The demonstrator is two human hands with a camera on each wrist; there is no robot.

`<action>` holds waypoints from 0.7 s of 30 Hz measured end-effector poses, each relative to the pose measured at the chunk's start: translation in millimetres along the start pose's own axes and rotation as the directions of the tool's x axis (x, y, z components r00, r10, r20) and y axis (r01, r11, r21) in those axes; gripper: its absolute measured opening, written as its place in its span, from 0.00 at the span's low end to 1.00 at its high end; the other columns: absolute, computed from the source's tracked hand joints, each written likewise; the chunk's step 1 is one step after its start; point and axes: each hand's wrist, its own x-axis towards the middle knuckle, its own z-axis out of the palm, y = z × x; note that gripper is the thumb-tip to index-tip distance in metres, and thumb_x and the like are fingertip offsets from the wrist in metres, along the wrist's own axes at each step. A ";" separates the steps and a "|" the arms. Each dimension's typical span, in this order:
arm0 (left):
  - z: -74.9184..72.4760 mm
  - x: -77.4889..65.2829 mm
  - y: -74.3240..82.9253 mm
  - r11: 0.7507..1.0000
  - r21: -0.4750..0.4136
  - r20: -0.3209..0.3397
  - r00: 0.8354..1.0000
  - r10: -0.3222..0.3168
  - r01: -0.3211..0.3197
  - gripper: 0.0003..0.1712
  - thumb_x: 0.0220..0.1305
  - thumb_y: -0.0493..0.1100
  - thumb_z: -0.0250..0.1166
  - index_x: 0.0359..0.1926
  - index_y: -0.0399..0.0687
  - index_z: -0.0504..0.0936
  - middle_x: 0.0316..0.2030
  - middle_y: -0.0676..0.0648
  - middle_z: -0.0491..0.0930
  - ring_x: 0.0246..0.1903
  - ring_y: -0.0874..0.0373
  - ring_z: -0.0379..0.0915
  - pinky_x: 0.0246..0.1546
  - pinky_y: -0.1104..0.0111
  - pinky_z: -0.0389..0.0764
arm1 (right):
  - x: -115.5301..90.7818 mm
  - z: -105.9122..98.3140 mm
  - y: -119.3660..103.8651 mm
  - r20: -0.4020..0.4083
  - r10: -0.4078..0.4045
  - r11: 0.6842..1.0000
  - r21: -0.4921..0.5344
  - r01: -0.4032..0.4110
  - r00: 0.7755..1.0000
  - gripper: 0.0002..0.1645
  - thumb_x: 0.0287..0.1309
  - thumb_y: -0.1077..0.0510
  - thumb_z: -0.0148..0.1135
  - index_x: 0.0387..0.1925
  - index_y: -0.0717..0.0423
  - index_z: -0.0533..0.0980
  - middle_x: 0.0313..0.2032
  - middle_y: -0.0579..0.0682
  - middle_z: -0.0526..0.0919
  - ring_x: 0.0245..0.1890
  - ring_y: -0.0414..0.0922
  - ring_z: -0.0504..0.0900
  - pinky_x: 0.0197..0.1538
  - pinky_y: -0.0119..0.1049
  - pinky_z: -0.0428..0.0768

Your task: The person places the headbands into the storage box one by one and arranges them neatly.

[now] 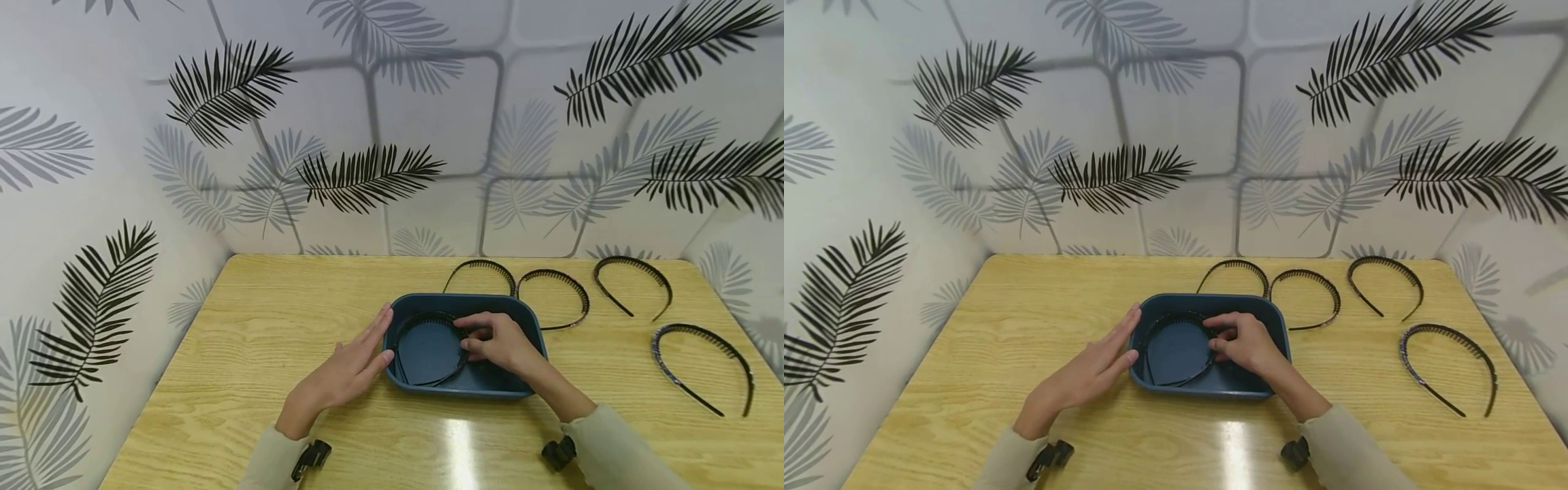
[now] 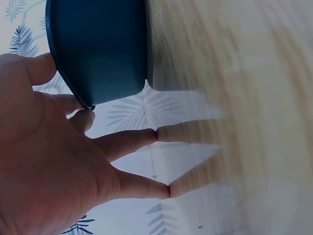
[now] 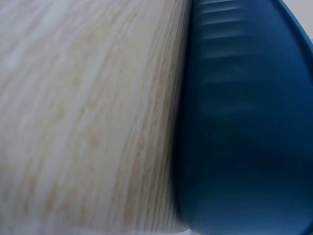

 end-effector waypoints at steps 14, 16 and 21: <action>-0.6 0.9 -0.6 1.000 -0.002 0.008 1.000 -0.008 0.008 0.40 0.83 0.59 0.43 0.84 0.57 0.36 0.82 0.56 0.32 0.78 0.48 0.42 0.58 0.19 0.46 | 0.5 1.3 -1.6 0.011 0.006 1.000 -0.030 -0.006 1.000 0.23 0.61 0.73 0.67 0.58 0.72 0.79 0.45 0.65 0.81 0.37 0.53 0.87 0.37 0.41 0.87; -0.5 0.8 -1.0 1.000 -0.001 0.010 1.000 -0.011 0.011 0.40 0.83 0.59 0.43 0.84 0.57 0.36 0.82 0.57 0.32 0.78 0.48 0.42 0.58 0.19 0.46 | 0.7 1.4 -1.3 0.017 0.006 0.999 -0.037 -0.006 1.000 0.23 0.62 0.72 0.67 0.59 0.71 0.79 0.44 0.64 0.82 0.36 0.54 0.88 0.37 0.41 0.87; 0.2 0.7 -2.1 1.000 -0.001 0.013 1.000 -0.013 0.013 0.40 0.83 0.60 0.43 0.84 0.58 0.36 0.82 0.57 0.32 0.78 0.48 0.42 0.58 0.19 0.45 | 0.4 0.4 -0.4 0.030 -0.006 0.998 -0.068 0.008 1.000 0.23 0.63 0.70 0.68 0.59 0.70 0.79 0.44 0.64 0.83 0.34 0.54 0.89 0.37 0.41 0.87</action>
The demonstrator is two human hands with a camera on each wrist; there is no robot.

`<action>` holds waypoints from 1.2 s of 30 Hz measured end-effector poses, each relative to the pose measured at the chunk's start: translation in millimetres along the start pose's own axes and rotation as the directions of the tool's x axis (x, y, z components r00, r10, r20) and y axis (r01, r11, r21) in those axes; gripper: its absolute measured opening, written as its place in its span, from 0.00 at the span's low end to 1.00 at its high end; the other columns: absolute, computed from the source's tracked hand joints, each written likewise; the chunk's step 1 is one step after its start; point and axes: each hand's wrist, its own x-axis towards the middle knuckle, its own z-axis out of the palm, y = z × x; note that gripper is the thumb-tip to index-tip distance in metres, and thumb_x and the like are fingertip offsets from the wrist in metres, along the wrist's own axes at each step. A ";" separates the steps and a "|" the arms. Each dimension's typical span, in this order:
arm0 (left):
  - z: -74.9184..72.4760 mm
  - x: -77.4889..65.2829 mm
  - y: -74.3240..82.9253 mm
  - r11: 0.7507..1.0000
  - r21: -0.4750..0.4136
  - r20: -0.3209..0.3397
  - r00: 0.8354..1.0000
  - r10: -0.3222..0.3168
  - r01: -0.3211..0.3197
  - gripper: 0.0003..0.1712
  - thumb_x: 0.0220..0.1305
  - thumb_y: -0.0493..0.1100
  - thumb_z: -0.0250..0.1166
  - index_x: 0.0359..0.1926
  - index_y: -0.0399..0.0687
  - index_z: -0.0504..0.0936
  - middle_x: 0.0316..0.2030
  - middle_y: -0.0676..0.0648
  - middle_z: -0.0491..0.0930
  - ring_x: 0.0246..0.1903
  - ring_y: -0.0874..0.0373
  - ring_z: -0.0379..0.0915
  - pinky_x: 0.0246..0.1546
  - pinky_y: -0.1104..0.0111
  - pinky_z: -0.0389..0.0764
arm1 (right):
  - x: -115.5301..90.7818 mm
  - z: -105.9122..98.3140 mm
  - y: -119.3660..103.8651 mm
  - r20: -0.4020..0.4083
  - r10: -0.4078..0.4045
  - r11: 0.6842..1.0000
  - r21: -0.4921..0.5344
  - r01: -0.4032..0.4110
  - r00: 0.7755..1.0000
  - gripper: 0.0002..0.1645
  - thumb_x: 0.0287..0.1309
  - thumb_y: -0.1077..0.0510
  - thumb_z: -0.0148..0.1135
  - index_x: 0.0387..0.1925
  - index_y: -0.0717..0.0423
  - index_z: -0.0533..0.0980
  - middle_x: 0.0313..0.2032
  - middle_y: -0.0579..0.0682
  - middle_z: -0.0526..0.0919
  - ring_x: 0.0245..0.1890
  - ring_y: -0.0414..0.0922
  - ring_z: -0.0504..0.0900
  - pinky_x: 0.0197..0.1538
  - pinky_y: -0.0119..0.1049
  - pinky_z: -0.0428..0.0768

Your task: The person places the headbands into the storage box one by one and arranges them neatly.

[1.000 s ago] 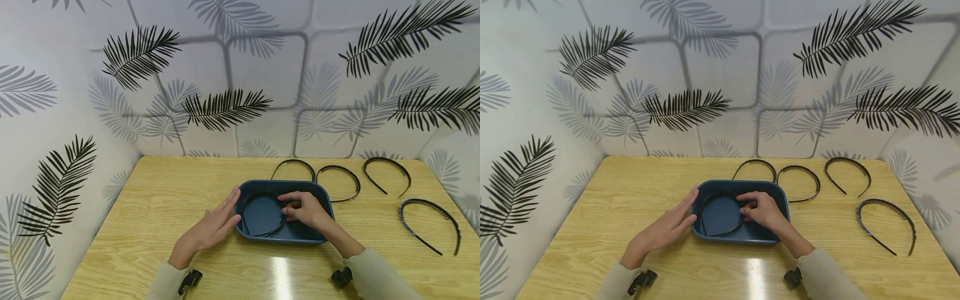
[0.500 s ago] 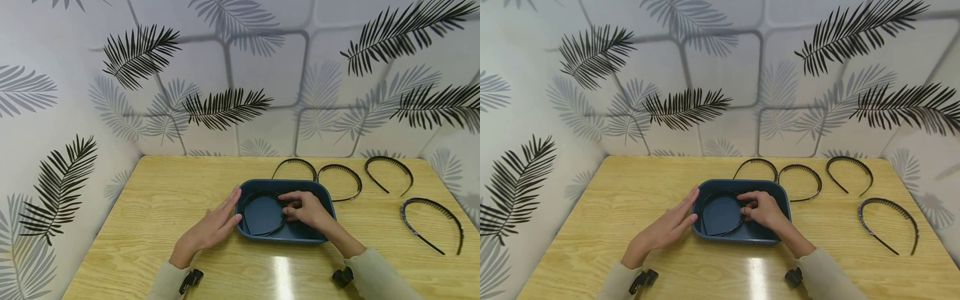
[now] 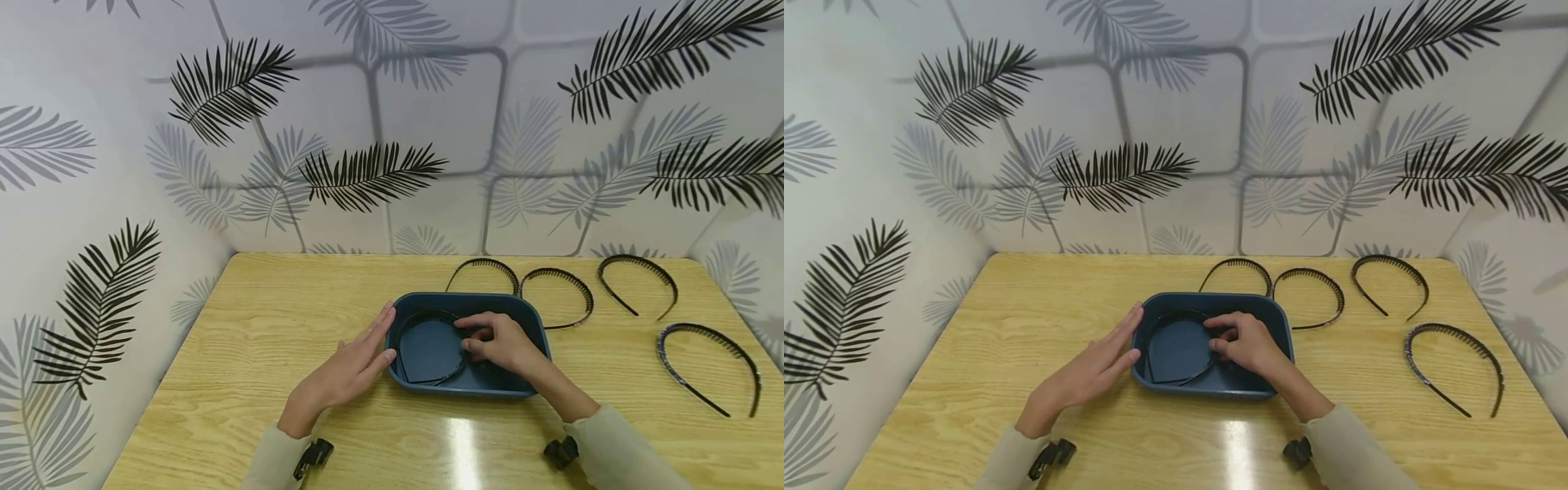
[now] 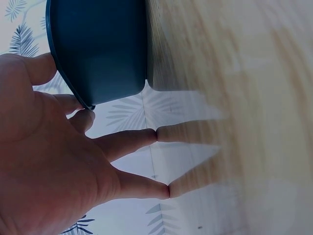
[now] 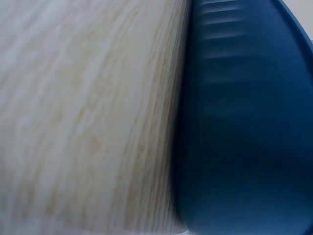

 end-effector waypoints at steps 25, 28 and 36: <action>1.6 1.6 -1.8 1.000 0.014 -0.009 1.000 0.009 -0.009 0.40 0.83 0.59 0.43 0.83 0.59 0.34 0.82 0.57 0.31 0.78 0.48 0.43 0.59 0.19 0.46 | -18.5 -17.7 -8.2 -0.173 -0.179 0.976 0.092 0.197 0.969 0.20 0.68 0.67 0.65 0.60 0.68 0.79 0.58 0.68 0.79 0.48 0.50 0.85 0.45 0.41 0.86; 2.0 1.2 -2.7 1.000 0.012 -0.010 1.000 0.008 -0.008 0.40 0.83 0.59 0.43 0.83 0.59 0.34 0.82 0.57 0.31 0.78 0.48 0.43 0.59 0.19 0.46 | -27.0 -25.1 -10.7 -0.185 -0.194 0.973 0.093 0.213 0.963 0.20 0.69 0.66 0.64 0.60 0.70 0.78 0.58 0.67 0.79 0.48 0.46 0.85 0.45 0.40 0.86; 2.0 -0.2 -2.4 1.000 0.014 -0.009 1.000 0.005 -0.005 0.40 0.83 0.59 0.43 0.83 0.59 0.34 0.82 0.56 0.31 0.78 0.47 0.44 0.58 0.19 0.45 | -48.9 -46.4 -8.4 -0.244 -0.230 0.966 0.063 0.253 0.942 0.20 0.70 0.66 0.63 0.60 0.69 0.78 0.53 0.41 0.83 0.46 0.42 0.85 0.45 0.39 0.86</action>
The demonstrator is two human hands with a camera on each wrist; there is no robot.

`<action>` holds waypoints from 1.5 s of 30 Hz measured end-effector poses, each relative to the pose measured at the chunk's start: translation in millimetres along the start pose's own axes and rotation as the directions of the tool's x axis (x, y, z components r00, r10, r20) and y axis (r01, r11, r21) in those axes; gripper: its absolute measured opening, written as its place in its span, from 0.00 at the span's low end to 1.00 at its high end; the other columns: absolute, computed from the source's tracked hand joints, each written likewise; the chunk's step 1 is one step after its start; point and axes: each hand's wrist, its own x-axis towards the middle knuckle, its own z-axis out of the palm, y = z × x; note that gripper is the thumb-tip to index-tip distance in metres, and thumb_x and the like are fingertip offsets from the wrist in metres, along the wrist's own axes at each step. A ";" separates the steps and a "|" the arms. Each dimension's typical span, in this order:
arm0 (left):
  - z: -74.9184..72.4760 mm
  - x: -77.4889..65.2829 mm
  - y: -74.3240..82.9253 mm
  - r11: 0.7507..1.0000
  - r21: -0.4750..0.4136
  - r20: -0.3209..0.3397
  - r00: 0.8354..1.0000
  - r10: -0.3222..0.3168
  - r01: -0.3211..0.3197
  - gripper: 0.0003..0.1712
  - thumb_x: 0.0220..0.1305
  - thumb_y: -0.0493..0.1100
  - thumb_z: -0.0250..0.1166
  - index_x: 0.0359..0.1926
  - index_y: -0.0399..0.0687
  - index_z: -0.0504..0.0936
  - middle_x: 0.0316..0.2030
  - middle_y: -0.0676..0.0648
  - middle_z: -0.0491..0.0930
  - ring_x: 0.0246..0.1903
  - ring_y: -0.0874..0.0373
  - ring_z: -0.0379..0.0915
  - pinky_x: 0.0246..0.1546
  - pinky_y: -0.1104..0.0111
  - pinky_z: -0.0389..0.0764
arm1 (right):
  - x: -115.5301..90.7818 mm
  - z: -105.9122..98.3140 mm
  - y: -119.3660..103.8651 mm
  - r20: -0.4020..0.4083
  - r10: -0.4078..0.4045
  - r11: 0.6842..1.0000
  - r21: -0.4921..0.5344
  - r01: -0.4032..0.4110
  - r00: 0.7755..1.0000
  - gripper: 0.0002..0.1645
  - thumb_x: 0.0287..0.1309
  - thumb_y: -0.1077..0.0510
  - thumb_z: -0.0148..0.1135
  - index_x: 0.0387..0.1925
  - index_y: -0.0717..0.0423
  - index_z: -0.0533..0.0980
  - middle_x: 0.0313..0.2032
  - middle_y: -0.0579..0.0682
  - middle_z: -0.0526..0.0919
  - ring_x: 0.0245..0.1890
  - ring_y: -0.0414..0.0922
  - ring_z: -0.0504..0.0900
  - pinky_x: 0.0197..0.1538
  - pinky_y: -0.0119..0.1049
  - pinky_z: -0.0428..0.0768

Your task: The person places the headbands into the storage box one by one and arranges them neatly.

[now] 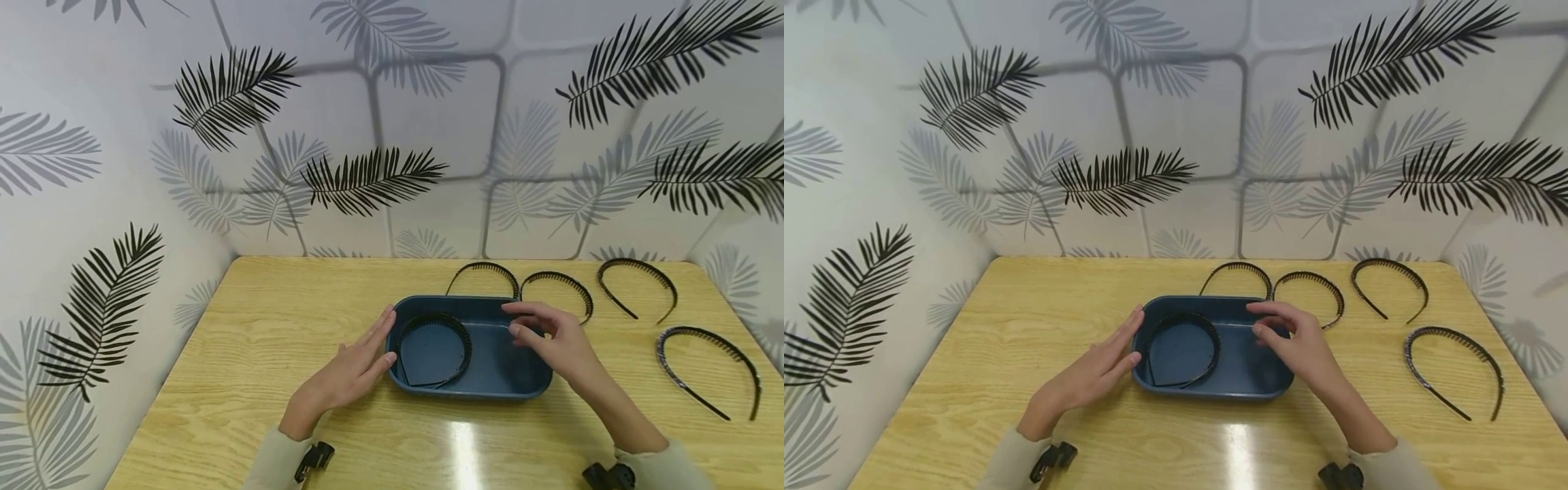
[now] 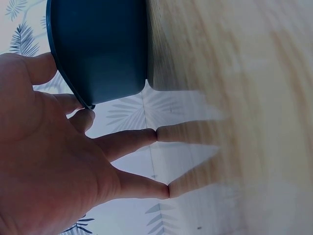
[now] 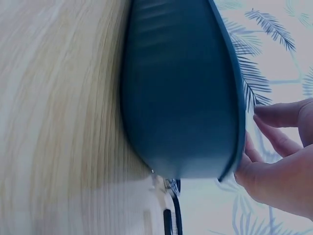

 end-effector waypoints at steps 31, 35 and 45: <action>0.5 0.4 -0.7 1.000 0.002 -0.011 1.000 0.014 -0.014 0.40 0.84 0.58 0.43 0.84 0.56 0.36 0.82 0.53 0.33 0.78 0.49 0.42 0.58 0.19 0.47 | -63.7 -111.2 2.9 -0.258 0.084 0.962 -0.232 -0.146 0.963 0.24 0.71 0.63 0.64 0.66 0.55 0.77 0.54 0.28 0.82 0.43 0.28 0.85 0.43 0.23 0.81; 0.2 1.1 -0.9 1.000 0.001 -0.008 1.000 0.017 -0.017 0.39 0.84 0.57 0.43 0.84 0.56 0.36 0.82 0.52 0.33 0.79 0.50 0.42 0.58 0.19 0.47 | -69.2 -124.5 3.9 -0.319 0.097 0.945 -0.266 -0.187 0.943 0.24 0.69 0.61 0.66 0.66 0.54 0.78 0.49 0.24 0.83 0.43 0.25 0.83 0.43 0.17 0.75; 1.1 1.0 -0.4 1.000 -0.001 -0.017 1.000 0.016 -0.016 0.39 0.84 0.53 0.45 0.84 0.55 0.36 0.82 0.51 0.33 0.78 0.48 0.42 0.57 0.19 0.47 | -79.5 -157.8 25.8 -0.409 0.004 0.953 -0.274 -0.128 0.912 0.27 0.70 0.69 0.61 0.68 0.51 0.77 0.51 0.20 0.77 0.43 0.20 0.77 0.45 0.13 0.70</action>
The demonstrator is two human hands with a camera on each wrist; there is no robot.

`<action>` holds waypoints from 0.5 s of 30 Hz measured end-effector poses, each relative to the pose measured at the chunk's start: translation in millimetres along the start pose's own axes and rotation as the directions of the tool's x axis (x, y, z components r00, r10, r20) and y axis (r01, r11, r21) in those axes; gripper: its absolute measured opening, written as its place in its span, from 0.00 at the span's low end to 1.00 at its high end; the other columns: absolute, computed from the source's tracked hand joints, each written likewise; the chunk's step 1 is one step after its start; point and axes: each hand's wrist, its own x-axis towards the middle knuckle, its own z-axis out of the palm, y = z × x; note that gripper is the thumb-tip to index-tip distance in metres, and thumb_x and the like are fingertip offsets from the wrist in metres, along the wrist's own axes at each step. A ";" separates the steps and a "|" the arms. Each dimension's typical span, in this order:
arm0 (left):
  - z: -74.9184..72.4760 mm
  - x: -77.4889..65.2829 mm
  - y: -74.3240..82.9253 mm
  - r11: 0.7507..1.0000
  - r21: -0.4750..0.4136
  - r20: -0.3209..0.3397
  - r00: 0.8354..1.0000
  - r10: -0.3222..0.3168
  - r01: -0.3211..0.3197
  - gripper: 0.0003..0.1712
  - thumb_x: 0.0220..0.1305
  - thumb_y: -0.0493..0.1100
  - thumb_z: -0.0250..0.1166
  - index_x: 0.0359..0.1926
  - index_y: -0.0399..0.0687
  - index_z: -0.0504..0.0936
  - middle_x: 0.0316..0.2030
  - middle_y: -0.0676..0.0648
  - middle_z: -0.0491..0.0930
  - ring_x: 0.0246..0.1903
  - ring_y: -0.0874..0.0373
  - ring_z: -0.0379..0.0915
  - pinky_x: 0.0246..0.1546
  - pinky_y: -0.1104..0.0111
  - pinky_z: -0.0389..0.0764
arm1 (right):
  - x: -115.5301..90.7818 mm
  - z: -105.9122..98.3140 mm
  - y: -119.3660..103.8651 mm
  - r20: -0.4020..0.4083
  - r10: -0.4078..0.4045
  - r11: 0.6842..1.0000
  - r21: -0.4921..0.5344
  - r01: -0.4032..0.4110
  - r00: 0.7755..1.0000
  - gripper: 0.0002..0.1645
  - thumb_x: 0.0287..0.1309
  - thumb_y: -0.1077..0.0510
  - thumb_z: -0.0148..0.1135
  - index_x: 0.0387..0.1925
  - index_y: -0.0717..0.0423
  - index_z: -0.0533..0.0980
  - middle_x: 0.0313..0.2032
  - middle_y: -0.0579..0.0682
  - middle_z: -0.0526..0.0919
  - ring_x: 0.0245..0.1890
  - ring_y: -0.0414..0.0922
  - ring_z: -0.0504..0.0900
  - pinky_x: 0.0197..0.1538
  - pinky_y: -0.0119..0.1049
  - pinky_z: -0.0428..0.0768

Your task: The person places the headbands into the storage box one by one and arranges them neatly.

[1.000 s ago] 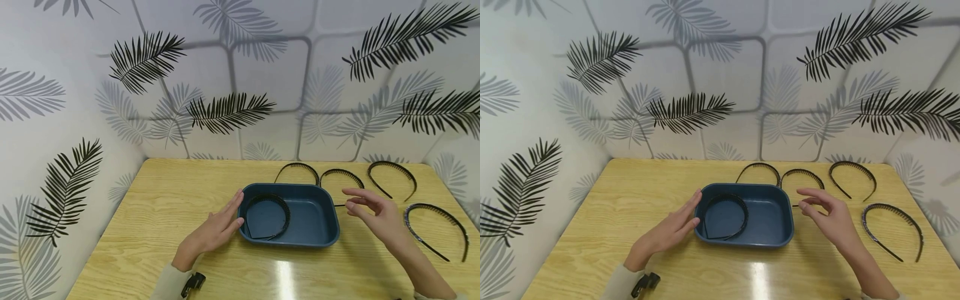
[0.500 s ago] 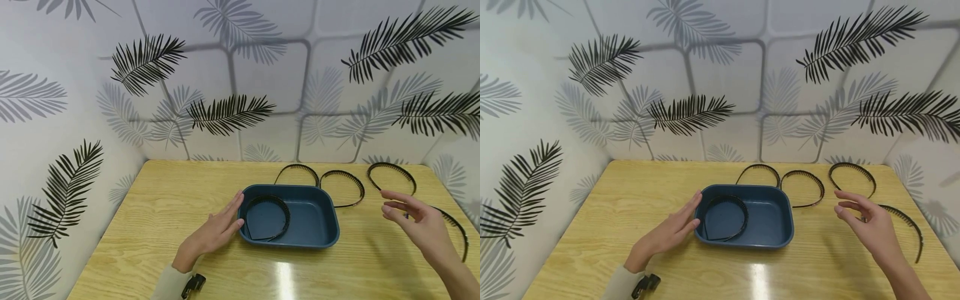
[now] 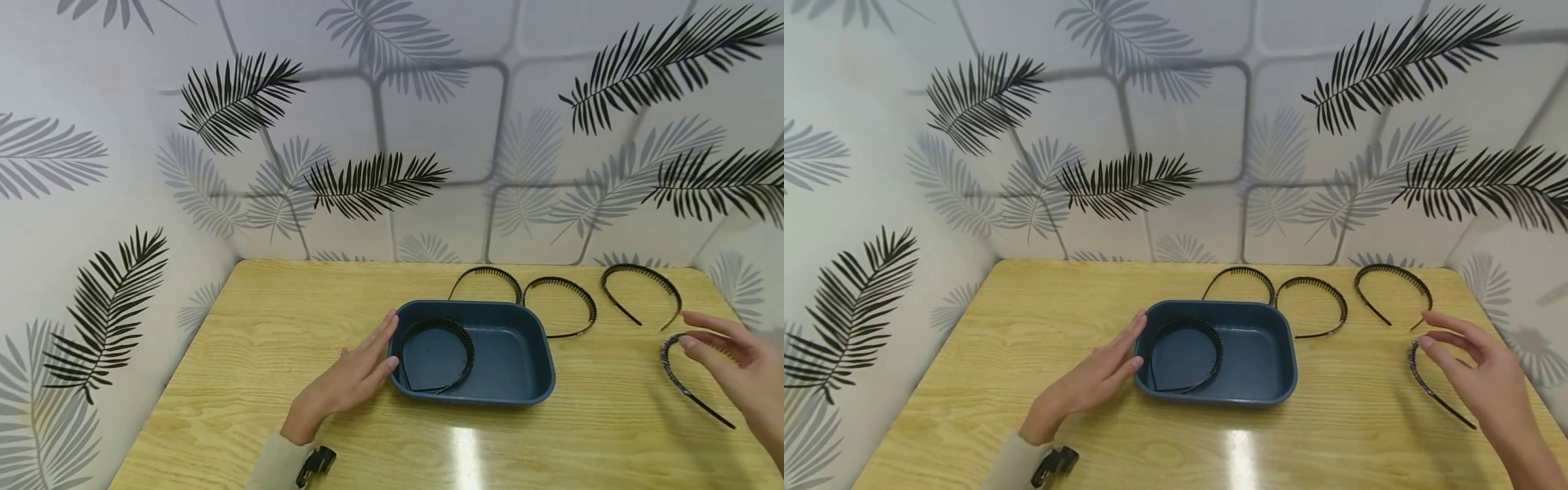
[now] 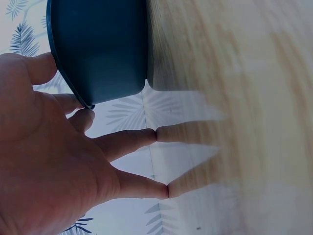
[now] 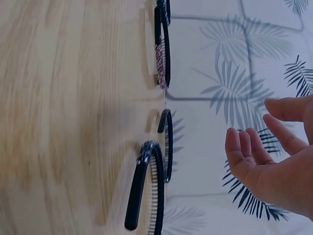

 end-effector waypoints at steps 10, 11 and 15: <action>-1.2 -0.6 0.5 1.000 -0.004 0.000 1.000 -0.006 0.006 0.40 0.84 0.53 0.46 0.84 0.56 0.36 0.82 0.54 0.33 0.78 0.49 0.43 0.58 0.19 0.47 | 1.8 -22.1 25.4 -0.098 0.015 0.998 -0.063 -0.021 0.995 0.28 0.70 0.69 0.61 0.68 0.48 0.77 0.50 0.15 0.73 0.44 0.17 0.72 0.44 0.11 0.66; -1.2 -0.6 0.4 1.000 -0.005 0.000 1.000 -0.005 0.005 0.40 0.84 0.53 0.46 0.84 0.56 0.36 0.82 0.54 0.33 0.78 0.49 0.43 0.58 0.19 0.47 | 2.9 -24.2 27.7 -0.113 0.003 0.998 -0.061 -0.010 0.994 0.28 0.69 0.70 0.60 0.66 0.48 0.78 0.50 0.16 0.74 0.44 0.17 0.72 0.45 0.11 0.66; -0.6 -0.6 -0.1 1.000 -0.009 -0.002 1.000 0.006 -0.006 0.39 0.84 0.54 0.45 0.84 0.55 0.36 0.82 0.51 0.34 0.79 0.49 0.42 0.58 0.19 0.47 | 1.2 -28.7 36.0 -0.169 0.049 0.987 -0.144 -0.074 0.984 0.27 0.72 0.61 0.60 0.69 0.41 0.75 0.51 0.14 0.70 0.45 0.14 0.67 0.44 0.09 0.62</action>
